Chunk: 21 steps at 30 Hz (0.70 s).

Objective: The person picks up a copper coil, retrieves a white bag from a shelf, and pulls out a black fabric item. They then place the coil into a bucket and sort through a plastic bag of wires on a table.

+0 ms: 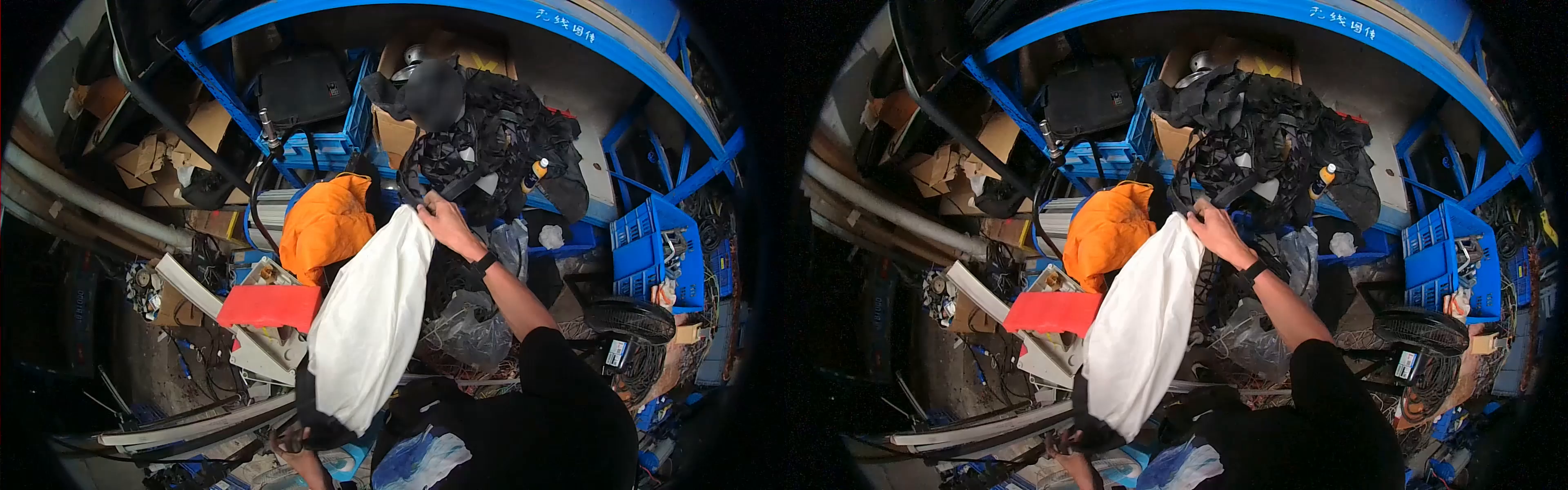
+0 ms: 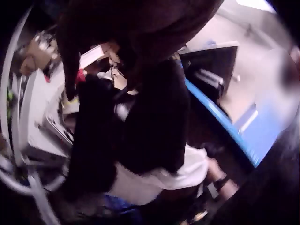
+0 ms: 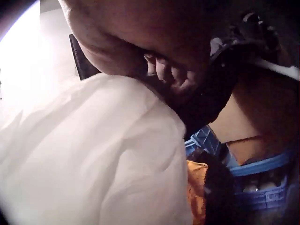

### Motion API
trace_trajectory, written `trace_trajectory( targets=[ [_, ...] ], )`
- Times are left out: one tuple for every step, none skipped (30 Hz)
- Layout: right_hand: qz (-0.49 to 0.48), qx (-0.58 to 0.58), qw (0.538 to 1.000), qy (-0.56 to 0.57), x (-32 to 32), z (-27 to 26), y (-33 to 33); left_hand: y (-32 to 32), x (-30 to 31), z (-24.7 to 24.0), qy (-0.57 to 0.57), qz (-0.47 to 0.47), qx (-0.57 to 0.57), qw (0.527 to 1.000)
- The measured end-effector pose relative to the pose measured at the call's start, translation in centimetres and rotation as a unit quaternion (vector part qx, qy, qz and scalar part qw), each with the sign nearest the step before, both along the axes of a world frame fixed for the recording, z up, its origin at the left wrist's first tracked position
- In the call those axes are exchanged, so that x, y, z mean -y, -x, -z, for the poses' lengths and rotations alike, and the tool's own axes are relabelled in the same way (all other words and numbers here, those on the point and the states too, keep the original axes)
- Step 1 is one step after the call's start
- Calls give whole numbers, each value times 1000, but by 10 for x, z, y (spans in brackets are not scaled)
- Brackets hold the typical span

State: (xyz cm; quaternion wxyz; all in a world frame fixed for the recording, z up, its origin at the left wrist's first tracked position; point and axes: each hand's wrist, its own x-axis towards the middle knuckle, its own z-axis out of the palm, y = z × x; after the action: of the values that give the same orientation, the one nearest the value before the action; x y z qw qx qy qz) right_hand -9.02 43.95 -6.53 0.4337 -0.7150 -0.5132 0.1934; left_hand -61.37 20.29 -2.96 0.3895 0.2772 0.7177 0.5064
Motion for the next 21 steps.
trace_trajectory(
  targets=[
    [2,1,1000,1,2,-11,-2,-15,-7,-11,1,2,1,1000],
    [-7,-36,999,-8,6,-22,-5,-33,-16,-21,-47,58,-197,978],
    [-19,-72,997,-16,10,-36,-4,-55,-31,-33,-92,111,-386,911],
    [-25,-100,994,-33,14,-47,0,-75,-49,-41,-70,180,-291,937],
    [-30,-98,994,-32,13,-45,2,-99,-72,-51,-50,244,-192,949],
    [-40,-80,993,-73,11,-42,3,-138,-95,-66,-33,317,-169,933],
    [-49,-61,990,-116,10,-41,3,-175,-116,-67,-69,393,-129,908],
    [-45,-69,987,-137,10,-42,8,-207,-142,-52,-172,452,-173,858],
    [-47,-66,987,-140,11,-46,10,-241,-164,-43,-186,473,-184,841],
    [-28,-44,992,-119,13,-50,11,-270,-182,-38,-179,488,-208,829],
    [-7,-22,995,-96,15,-54,12,-295,-197,-32,-170,502,-232,816],
    [-6,-21,999,-49,18,-63,12,-318,-210,-22,-112,511,-166,836],
    [-5,-20,998,-52,17,-58,10,-336,-220,-14,-53,517,-99,848],
    [-20,-17,996,-84,15,-48,6,-350,-226,-13,-35,526,-86,846],
    [-35,-13,992,-117,15,-42,3,-360,-228,-12,-17,535,-73,842],
    [-41,-40,996,-64,22,-61,3,-369,-227,-3,-88,521,1,849],
    [-37,-40,997,-62,22,-62,-1,-372,-228,6,-87,524,3,847],
    [-54,-27,998,-11,21,-62,-7,-374,-228,9,-71,534,3,843],
    [-69,-16,997,41,22,-62,-11,-377,-228,13,-54,543,3,838],
    [-61,31,998,9,23,-59,-11,-376,-227,17,-67,543,-36,836],
    [-58,31,998,10,24,-61,-11,-375,-225,18,-66,545,-35,835]
  ],
)
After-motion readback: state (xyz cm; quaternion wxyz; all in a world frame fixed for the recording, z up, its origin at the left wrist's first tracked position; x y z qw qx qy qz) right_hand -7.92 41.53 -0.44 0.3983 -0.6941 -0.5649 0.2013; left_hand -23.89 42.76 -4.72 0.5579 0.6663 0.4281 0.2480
